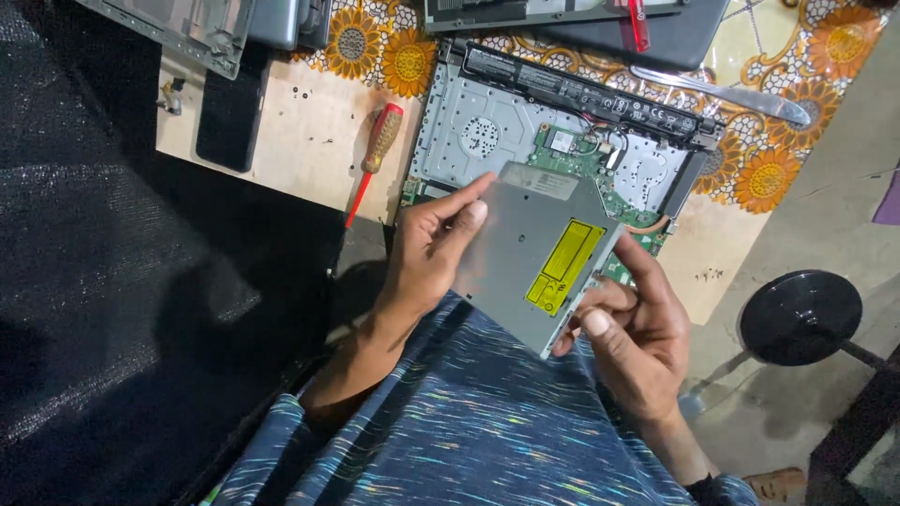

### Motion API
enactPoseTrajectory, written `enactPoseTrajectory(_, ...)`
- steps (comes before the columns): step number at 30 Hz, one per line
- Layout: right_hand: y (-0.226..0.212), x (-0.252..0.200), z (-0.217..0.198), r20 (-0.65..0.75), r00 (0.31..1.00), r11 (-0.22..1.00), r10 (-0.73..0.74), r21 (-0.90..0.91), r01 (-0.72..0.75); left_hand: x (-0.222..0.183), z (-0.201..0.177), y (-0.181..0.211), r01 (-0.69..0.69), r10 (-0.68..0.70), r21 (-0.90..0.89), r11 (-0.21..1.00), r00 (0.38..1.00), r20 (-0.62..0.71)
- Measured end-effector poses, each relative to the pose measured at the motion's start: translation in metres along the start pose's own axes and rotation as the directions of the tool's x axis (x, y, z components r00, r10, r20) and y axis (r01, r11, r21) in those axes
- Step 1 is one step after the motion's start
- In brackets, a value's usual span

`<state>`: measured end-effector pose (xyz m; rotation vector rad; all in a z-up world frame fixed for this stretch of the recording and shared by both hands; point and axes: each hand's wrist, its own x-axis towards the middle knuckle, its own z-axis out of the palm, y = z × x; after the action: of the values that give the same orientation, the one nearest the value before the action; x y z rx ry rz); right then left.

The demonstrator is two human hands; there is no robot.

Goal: Removing an internal optical drive from a laptop using a screwdriver and manual extraction.

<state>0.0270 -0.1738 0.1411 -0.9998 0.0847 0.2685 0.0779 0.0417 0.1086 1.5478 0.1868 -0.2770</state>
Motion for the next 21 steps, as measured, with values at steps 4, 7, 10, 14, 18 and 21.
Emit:
enactPoseTrajectory(4, 0.001, -0.001, 0.003, -0.023, 1.000, 1.000, -0.009, -0.014, 0.009, 0.001, 0.002, -0.012, -0.032, 0.038, -0.109, 0.994, 0.998, 0.059)
enactPoseTrajectory(7, 0.001, -0.002, 0.004, -0.013, 0.999, 0.999, -0.042, -0.035, 0.042, -0.002, 0.002, -0.012, 0.042, -0.021, -0.183, 0.982, 0.993, 0.118)
enactPoseTrajectory(10, -0.001, -0.003, 0.008, -0.035, 0.998, 0.998, -0.054, -0.036, 0.053, -0.002, 0.002, -0.014, 0.108, -0.071, -0.272, 0.956, 0.987, 0.144)
enactPoseTrajectory(14, -0.002, -0.005, 0.009, -0.017, 0.999, 0.997, -0.041, -0.064, 0.040, -0.004, 0.002, -0.017, 0.166, -0.120, -0.279, 0.946, 0.977, 0.174)
enactPoseTrajectory(18, -0.007, -0.006, 0.013, -0.008, 1.000, 0.994, -0.026, -0.110, 0.025, -0.003, 0.004, -0.004, 0.232, -0.189, -0.241, 0.942, 0.963, 0.191)
enactPoseTrajectory(21, -0.011, -0.003, 0.017, 0.029, 0.999, 0.989, -0.044, -0.137, 0.047, -0.003, 0.007, -0.011, 0.252, -0.180, -0.343, 0.905, 0.957, 0.229)
